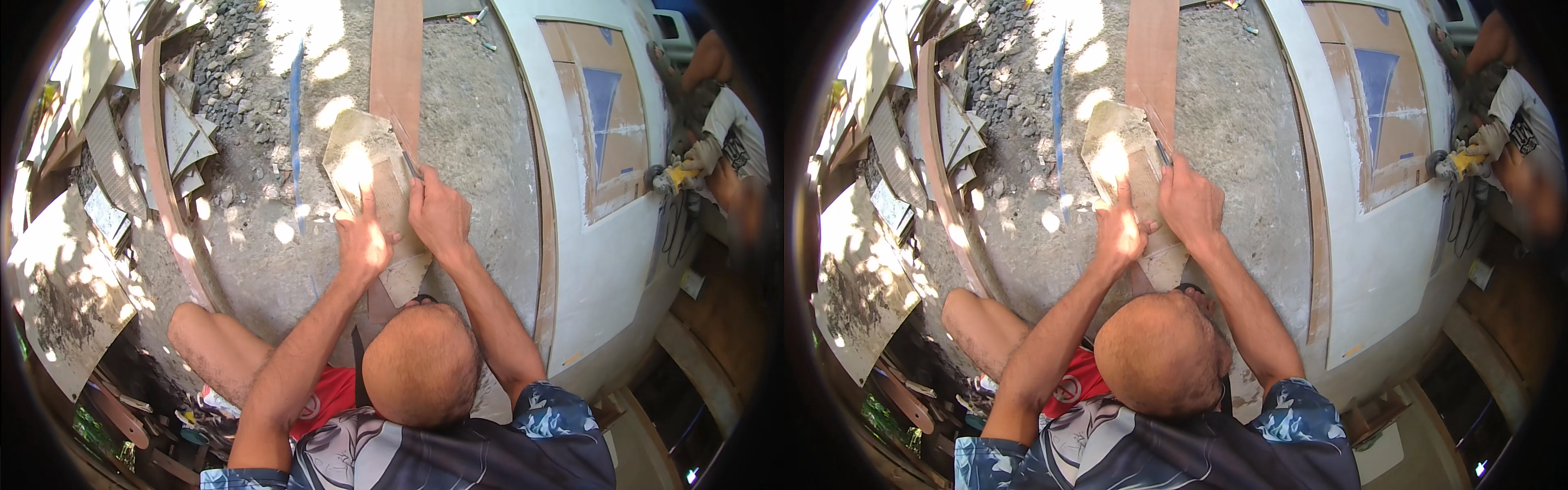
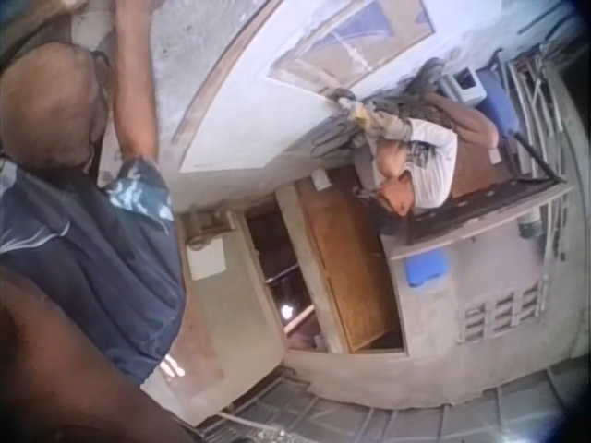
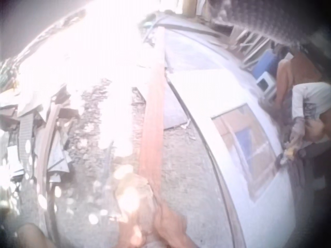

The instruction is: The person uses an angle grinder to cut a tile, then uses a metal straightedge and a utility knife to score and snap the tile into smaller pieces. The person repeats the scoring and snapping process on several tile pieces.

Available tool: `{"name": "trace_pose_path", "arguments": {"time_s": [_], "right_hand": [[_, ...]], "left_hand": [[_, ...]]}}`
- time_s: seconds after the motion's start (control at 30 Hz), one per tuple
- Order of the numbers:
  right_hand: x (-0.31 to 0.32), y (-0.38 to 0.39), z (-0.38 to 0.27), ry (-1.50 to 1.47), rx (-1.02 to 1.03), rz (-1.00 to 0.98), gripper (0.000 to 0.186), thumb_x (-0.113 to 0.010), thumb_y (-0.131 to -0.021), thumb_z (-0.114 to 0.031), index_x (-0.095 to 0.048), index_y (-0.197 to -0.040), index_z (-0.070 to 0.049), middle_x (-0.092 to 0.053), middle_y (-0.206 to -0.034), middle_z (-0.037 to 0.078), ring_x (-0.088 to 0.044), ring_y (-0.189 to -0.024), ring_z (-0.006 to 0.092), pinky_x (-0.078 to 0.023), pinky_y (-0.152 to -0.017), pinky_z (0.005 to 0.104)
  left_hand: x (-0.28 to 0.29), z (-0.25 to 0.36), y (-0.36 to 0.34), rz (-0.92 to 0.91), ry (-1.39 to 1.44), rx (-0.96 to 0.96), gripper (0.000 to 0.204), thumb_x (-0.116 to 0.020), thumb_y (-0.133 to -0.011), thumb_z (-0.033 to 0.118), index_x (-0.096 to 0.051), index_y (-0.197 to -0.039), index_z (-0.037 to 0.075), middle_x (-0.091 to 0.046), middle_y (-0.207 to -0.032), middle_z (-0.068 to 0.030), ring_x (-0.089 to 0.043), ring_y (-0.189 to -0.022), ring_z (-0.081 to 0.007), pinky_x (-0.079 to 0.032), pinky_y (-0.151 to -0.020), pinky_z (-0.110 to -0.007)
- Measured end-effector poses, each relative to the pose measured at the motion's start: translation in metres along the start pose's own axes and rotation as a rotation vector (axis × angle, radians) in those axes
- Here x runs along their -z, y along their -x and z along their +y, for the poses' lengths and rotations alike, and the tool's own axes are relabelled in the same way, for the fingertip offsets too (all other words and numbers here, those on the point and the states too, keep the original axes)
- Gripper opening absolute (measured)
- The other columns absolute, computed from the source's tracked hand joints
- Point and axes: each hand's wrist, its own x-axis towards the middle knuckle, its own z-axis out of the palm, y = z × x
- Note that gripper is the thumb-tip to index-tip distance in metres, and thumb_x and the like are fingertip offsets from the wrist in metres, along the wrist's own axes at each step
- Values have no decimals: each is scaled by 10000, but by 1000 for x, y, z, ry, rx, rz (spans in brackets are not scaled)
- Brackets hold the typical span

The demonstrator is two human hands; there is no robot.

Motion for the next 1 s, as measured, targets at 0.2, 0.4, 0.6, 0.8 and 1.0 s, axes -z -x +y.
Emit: {"name": "trace_pose_path", "arguments": {"time_s": [0.2,0.4,0.6,0.8,1.0], "right_hand": [[-8,-2,-4,-17,2,5,226,-625,-1045,-239,-574,-1055,-19,-727,-752,241,-725,-710,499,-551,-640,618],[-5,-13,-13,38,-19,-90,237,-636,-1035,-243,-597,-1053,-10,-720,-740,276,-734,-714,507,-573,-653,620],[-2,-17,-15,128,-16,-141,249,-636,-1029,-252,-644,-1044,-4,-731,-764,284,-748,-751,507,-594,-690,614],[5,-19,-15,120,-36,-138,245,-618,-1038,-257,-650,-1063,-15,-744,-811,280,-747,-795,510,-583,-738,622],[4,-18,-6,-14,-27,-119,255,-557,-1081,-242,-641,-1044,-4,-727,-829,312,-722,-832,540,-545,-770,657]], "left_hand": [[0,-2,-1,-31,52,20,1213,-892,-839,167,-89,-1745,87,-446,-1233,-464,-495,-1135,-509,-487,-984,-555],[4,6,4,46,-82,-19,1203,-886,-862,183,-74,-1740,55,-659,-967,-373,-595,-1026,-528,-482,-952,-571],[11,9,5,-12,-13,19,1254,-897,-853,175,-24,-1749,99,-585,-1095,-454,-584,-1004,-545,-491,-919,-568],[12,12,7,6,-60,25,1258,-896,-863,196,-10,-1752,110,-616,-1036,-422,-594,-1002,-545,-503,-922,-560],[11,7,3,-62,39,33,1239,-892,-869,204,-30,-1752,93,-602,-1115,-431,-577,-1069,-535,-494,-957,-564]]}}
